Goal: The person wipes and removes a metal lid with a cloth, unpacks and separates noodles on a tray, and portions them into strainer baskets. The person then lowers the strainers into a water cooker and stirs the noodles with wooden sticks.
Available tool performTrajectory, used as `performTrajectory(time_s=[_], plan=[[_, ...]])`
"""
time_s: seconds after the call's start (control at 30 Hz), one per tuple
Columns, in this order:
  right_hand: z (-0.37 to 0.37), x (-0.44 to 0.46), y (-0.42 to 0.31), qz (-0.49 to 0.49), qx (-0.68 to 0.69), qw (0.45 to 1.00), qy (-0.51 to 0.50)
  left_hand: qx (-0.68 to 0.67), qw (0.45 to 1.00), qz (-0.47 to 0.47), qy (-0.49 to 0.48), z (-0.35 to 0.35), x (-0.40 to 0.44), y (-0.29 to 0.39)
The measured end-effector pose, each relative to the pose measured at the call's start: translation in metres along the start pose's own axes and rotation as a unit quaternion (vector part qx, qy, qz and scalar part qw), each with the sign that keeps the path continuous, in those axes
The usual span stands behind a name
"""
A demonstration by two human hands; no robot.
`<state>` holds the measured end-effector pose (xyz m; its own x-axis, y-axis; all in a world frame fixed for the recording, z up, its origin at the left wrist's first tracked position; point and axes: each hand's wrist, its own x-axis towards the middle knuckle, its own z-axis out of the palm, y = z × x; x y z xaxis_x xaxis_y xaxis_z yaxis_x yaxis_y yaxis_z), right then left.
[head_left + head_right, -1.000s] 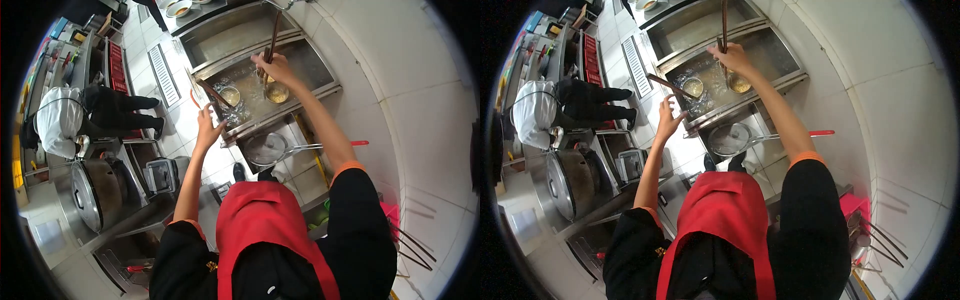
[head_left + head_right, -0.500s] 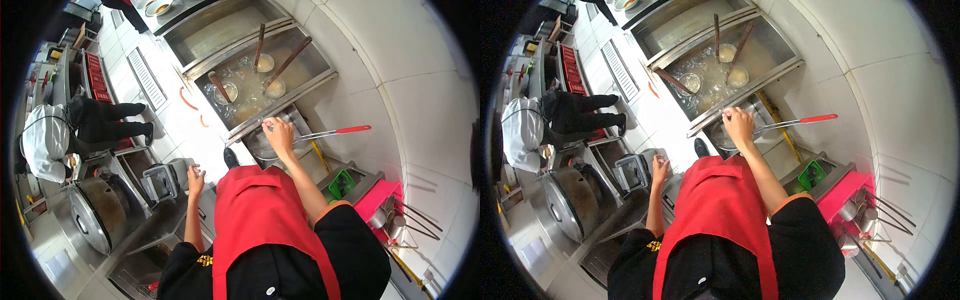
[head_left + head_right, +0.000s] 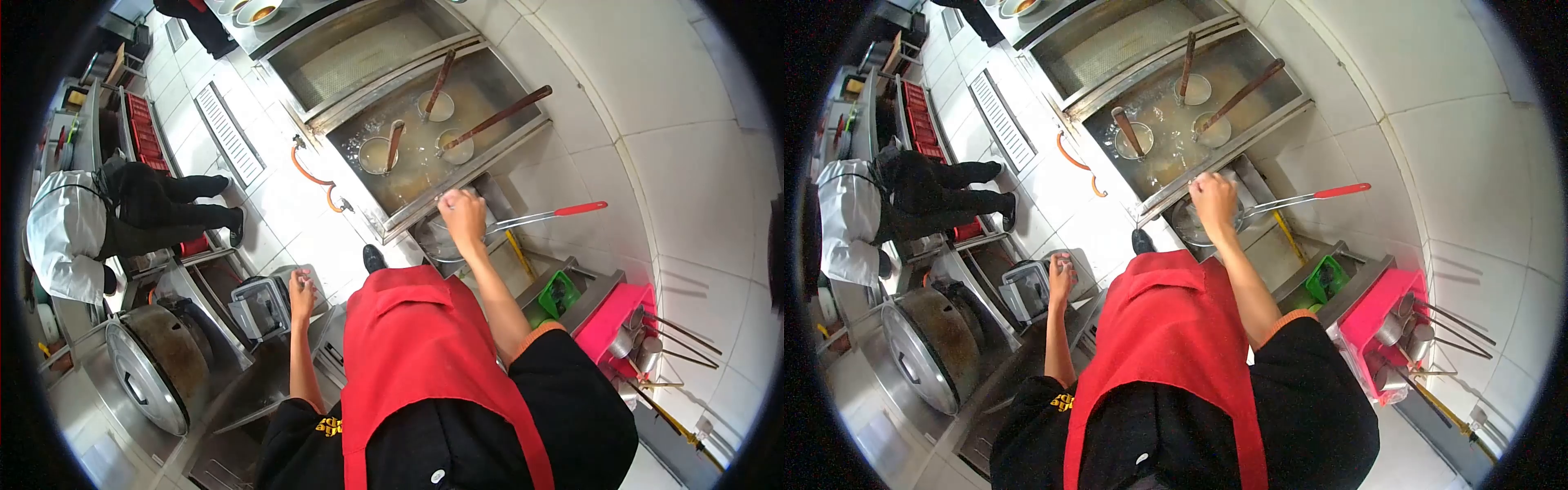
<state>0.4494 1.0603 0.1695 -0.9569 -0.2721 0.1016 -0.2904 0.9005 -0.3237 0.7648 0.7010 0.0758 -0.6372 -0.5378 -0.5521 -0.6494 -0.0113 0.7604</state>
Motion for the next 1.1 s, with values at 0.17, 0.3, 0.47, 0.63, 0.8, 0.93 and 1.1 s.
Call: performTrajectory(time_s=[0.17, 0.3, 0.47, 0.63, 0.8, 0.93, 1.1], plan=[[-0.018, -0.020, 0.005, 0.063, 0.107, 0.992, 0.010, -0.016, 0.999, -0.030, -0.013, -0.003, -0.003, 0.001], [0.005, -0.007, -0.004, 0.033, 0.051, 0.998, -0.016, -0.020, 1.000, -0.018, -0.015, 0.000, -0.002, 0.008], [0.019, -0.006, 0.001, 0.023, 0.084, 0.996, 0.014, -0.019, 1.000, -0.008, -0.018, 0.004, -0.012, 0.018], [-0.109, -0.041, 0.025, 0.135, 0.185, 0.972, 0.062, -0.026, 0.999, -0.026, -0.012, 0.004, -0.020, 0.013], [-0.105, -0.039, 0.089, 0.104, 0.171, 0.979, -0.025, -0.032, 0.998, -0.057, -0.027, 0.024, -0.004, 0.020], [-0.106, -0.024, 0.107, 0.034, 0.194, 0.973, -0.120, -0.051, 0.998, 0.009, -0.040, 0.036, 0.012, 0.082], [-0.126, 0.001, 0.099, 0.123, 0.204, 0.965, -0.112, -0.019, 0.995, 0.097, -0.008, 0.027, 0.078, 0.192]])
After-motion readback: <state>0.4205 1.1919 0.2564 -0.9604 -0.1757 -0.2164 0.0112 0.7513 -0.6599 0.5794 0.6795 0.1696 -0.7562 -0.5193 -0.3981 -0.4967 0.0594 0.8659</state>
